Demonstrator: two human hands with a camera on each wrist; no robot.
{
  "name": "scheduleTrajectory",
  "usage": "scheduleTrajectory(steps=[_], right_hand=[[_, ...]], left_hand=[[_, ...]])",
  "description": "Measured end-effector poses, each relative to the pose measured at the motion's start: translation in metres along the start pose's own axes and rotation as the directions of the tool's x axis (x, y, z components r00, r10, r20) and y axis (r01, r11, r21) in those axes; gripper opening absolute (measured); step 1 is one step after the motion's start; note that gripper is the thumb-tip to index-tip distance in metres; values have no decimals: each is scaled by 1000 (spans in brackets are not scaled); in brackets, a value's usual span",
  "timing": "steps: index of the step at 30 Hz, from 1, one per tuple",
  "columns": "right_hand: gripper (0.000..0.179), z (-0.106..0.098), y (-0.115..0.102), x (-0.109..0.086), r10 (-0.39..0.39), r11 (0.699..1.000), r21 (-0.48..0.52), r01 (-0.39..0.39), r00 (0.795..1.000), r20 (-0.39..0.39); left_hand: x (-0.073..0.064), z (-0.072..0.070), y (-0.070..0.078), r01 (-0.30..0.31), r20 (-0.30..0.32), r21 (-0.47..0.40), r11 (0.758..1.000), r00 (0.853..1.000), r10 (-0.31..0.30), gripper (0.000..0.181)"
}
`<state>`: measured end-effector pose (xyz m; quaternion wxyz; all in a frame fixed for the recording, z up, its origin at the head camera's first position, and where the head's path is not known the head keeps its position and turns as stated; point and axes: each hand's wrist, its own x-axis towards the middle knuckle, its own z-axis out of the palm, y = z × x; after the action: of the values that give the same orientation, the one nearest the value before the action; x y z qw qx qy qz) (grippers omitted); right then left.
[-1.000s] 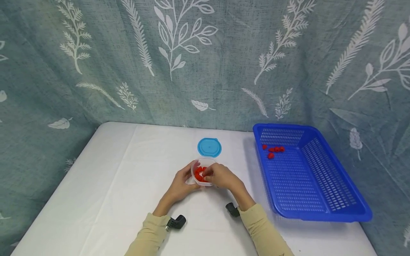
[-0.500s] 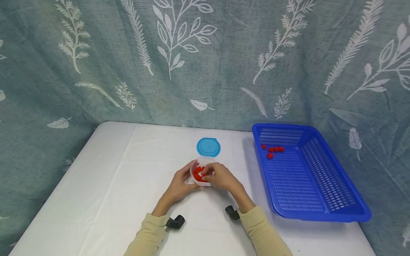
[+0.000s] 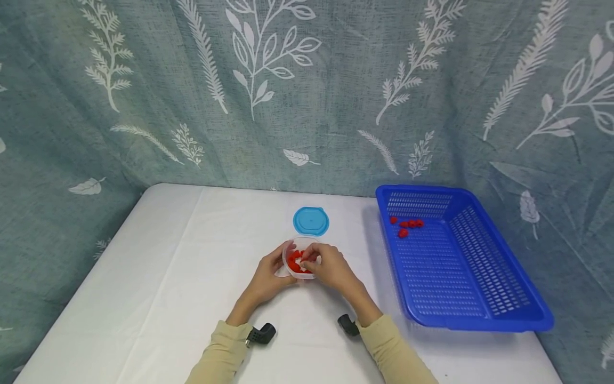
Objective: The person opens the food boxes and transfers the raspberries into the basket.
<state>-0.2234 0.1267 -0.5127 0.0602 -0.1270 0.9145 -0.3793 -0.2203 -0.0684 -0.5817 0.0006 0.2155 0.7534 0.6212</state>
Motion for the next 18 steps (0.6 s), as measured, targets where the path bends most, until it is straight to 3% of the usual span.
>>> scheduleTrajectory(steps=[4,8,11,18], right_hand=[[17,1,-1,-4,-31,998,-55,28,998,-61],[21,-2,-3,-10,-14,998,-62,8,996,-89],[17,-6,-5,-15,-5,999,-49,0,994,-109],[9,-18,-9,-28,-54,995,69,65,987,-152]], left_hand=[[0,0,2,24,6,14,1000,1000,-24,87],[0,0,3,41,9,23,999,999,-41,86],[1,0,3,46,8,17,999,999,-46,86],[2,-1,1,60,4,6,998,998,-60,88]])
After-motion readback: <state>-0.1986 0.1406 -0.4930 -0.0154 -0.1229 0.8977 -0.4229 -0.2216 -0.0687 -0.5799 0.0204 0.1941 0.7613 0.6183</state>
